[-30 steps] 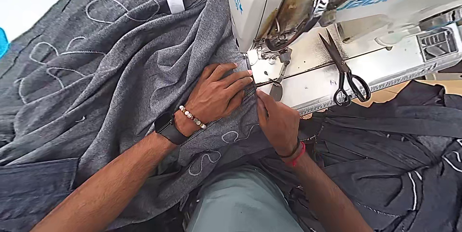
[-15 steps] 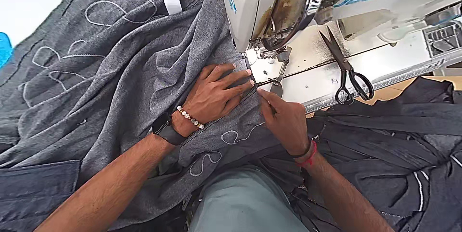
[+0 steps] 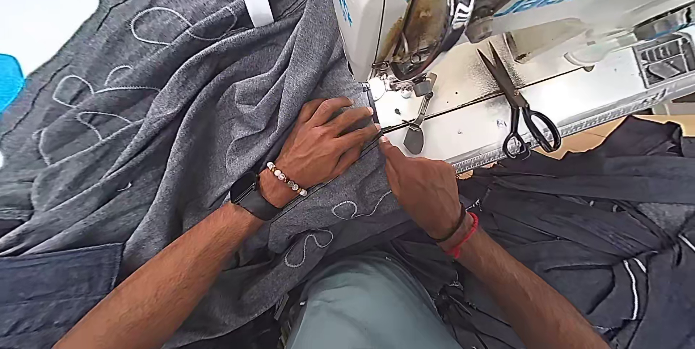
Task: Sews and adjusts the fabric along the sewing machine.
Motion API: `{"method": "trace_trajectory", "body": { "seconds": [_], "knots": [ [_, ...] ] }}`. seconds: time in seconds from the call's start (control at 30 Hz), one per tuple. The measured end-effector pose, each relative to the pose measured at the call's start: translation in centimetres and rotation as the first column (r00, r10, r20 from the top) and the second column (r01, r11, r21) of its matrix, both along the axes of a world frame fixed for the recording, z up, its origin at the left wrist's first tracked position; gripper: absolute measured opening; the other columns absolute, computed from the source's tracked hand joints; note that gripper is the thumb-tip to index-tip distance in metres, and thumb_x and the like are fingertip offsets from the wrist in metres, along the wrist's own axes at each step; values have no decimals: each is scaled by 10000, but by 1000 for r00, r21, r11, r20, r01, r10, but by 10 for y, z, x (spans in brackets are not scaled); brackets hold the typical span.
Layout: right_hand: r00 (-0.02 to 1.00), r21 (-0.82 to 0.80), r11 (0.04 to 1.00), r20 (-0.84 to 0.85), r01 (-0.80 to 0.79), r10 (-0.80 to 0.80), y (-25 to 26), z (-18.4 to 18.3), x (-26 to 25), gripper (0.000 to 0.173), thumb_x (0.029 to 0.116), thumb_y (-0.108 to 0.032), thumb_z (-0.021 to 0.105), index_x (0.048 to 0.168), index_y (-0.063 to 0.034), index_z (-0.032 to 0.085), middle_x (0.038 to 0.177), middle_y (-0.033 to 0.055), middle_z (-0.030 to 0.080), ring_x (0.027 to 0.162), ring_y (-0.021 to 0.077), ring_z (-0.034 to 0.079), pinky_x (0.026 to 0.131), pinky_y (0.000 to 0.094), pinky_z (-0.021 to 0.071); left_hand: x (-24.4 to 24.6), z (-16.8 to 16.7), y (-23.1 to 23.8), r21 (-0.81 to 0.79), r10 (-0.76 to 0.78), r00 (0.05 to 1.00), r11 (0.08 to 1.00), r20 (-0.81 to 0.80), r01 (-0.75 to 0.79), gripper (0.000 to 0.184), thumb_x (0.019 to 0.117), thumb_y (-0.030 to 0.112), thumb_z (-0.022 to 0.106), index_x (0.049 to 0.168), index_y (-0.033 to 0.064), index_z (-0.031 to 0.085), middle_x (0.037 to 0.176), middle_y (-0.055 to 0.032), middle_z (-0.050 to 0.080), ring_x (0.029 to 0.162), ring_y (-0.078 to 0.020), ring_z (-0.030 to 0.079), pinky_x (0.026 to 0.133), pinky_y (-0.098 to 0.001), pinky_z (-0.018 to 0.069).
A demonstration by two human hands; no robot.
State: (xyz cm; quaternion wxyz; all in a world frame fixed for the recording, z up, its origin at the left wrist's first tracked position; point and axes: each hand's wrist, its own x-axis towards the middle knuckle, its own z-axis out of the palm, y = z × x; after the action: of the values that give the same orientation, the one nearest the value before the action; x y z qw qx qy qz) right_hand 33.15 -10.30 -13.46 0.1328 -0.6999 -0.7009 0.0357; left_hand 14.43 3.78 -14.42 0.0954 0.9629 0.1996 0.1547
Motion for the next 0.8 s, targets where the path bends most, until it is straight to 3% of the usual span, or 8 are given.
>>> {"method": "trace_trajectory", "body": {
  "seconds": [0.17, 0.3, 0.63, 0.7, 0.77, 0.8],
  "knots": [
    [998, -24, 998, 9, 61, -61, 19, 4, 1, 387, 1032, -237, 498, 1365, -164, 681, 503, 7, 491, 415, 217, 502, 389, 370, 346, 1, 1, 14, -6, 31, 999, 999, -18, -31, 371, 1027, 316, 502, 1338, 270, 701, 1398, -78, 618, 1354, -349, 485, 1106, -552, 355],
    [996, -59, 994, 24, 91, -90, 44, 12, -1, 368, 1038, -242, 509, 1351, -170, 688, 514, 28, 509, 434, 242, 527, 395, 383, 364, 1, -5, 43, 44, 22, 1000, 999, 10, -23, 365, 1033, 344, 493, 1343, 334, 686, 1378, -61, 634, 1333, -344, 493, 1089, -553, 338],
    [988, -47, 987, 39, 151, -150, 72, 13, -13, 370, 1051, -251, 499, 1362, -138, 665, 549, 61, 532, 454, 263, 535, 398, 393, 361, -3, 3, 108, 155, -127, 991, 980, 29, 121, 296, 1036, 361, 518, 1196, 295, 758, 1308, -59, 673, 1323, -344, 503, 1102, -553, 300],
    [985, -23, 985, 25, 170, -169, 68, 9, -16, 371, 1050, -256, 497, 1367, -147, 656, 557, 49, 542, 461, 253, 545, 401, 389, 368, -2, 22, 82, 167, -20, 994, 985, -107, 37, 277, 1053, 274, 509, 1224, 238, 724, 1321, -99, 654, 1315, -389, 512, 1091, -592, 333],
    [975, 35, 975, -16, 221, -221, 67, 4, -16, 355, 1047, -256, 499, 1341, -173, 679, 628, 37, 607, 513, 235, 586, 424, 389, 398, -1, 49, 21, 114, 186, 952, 980, -245, -162, 288, 1030, 191, 523, 1236, 110, 707, 1325, -184, 640, 1284, -435, 539, 1043, -623, 397],
    [967, 60, 966, -65, 251, -247, 63, 1, -17, 323, 1048, -257, 508, 1293, -163, 698, 687, 40, 644, 543, 228, 610, 433, 390, 420, -5, 52, -16, 88, 309, 903, 951, -298, -296, 383, 1031, 266, 476, 1308, 87, 670, 1401, -192, 608, 1304, -424, 550, 1018, -612, 444]
  ]
}}
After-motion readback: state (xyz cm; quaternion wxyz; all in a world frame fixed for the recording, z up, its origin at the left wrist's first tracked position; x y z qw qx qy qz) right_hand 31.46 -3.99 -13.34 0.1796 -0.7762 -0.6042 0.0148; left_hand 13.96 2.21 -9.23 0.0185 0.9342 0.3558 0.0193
